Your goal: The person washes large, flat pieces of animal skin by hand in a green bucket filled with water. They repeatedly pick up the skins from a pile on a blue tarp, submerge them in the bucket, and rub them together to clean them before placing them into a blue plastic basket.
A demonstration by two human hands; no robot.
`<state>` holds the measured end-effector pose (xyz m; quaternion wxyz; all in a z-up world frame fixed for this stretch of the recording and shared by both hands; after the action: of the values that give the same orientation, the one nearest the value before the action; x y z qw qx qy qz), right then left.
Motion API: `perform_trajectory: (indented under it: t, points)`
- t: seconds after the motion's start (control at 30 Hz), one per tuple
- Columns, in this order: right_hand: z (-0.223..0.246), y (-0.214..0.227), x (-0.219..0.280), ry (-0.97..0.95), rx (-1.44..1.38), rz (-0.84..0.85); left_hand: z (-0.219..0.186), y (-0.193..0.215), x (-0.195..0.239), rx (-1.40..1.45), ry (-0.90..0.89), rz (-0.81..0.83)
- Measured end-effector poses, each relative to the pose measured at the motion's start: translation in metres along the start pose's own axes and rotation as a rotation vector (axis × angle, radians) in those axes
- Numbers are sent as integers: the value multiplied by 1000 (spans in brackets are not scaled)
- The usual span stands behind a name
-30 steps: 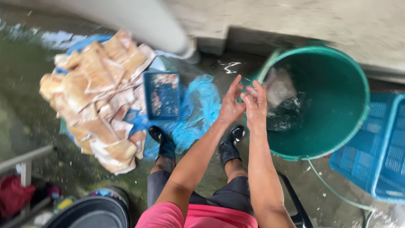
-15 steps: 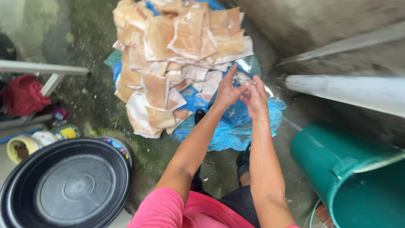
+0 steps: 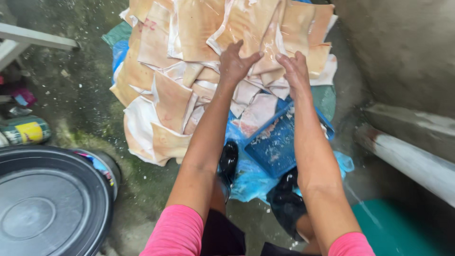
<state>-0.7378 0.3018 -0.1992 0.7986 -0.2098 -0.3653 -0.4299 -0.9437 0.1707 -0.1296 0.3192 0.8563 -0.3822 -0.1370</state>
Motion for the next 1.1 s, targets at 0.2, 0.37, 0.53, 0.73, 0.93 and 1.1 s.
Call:
perform_trajectory:
  t: [0.2, 0.37, 0.53, 0.73, 0.93, 1.1]
  points:
    - [14, -28, -105, 183, 260, -150, 112, -18, -72, -238, 53, -6]
    - [29, -44, -127, 159, 476, -329, 127, -33, -111, -470, 84, 151]
    - [28, -62, -134, 153, 152, -167, 122, -45, -122, -339, 257, 276]
    - [6, -55, -147, 183, -7, 96, 145, -78, -117, -220, 182, 434]
    - [-68, -31, -139, 38, -243, 180, 148, -121, -95, 156, 43, 549]
    - [-119, -14, -97, -53, -419, 228, 131, -145, -58, 210, 48, 626]
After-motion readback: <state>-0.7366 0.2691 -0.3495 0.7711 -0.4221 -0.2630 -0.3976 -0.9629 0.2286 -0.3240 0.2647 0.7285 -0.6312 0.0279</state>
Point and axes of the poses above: each hand's wrist, its own x-axis away from the middle knuckle, its own y-axis out of the back of the hand, z = x × y, the point moved 10 cm from there along -x, towards the middle knuckle, and after that the axes turned 14 degrees about -y, right-handed, at the moved point
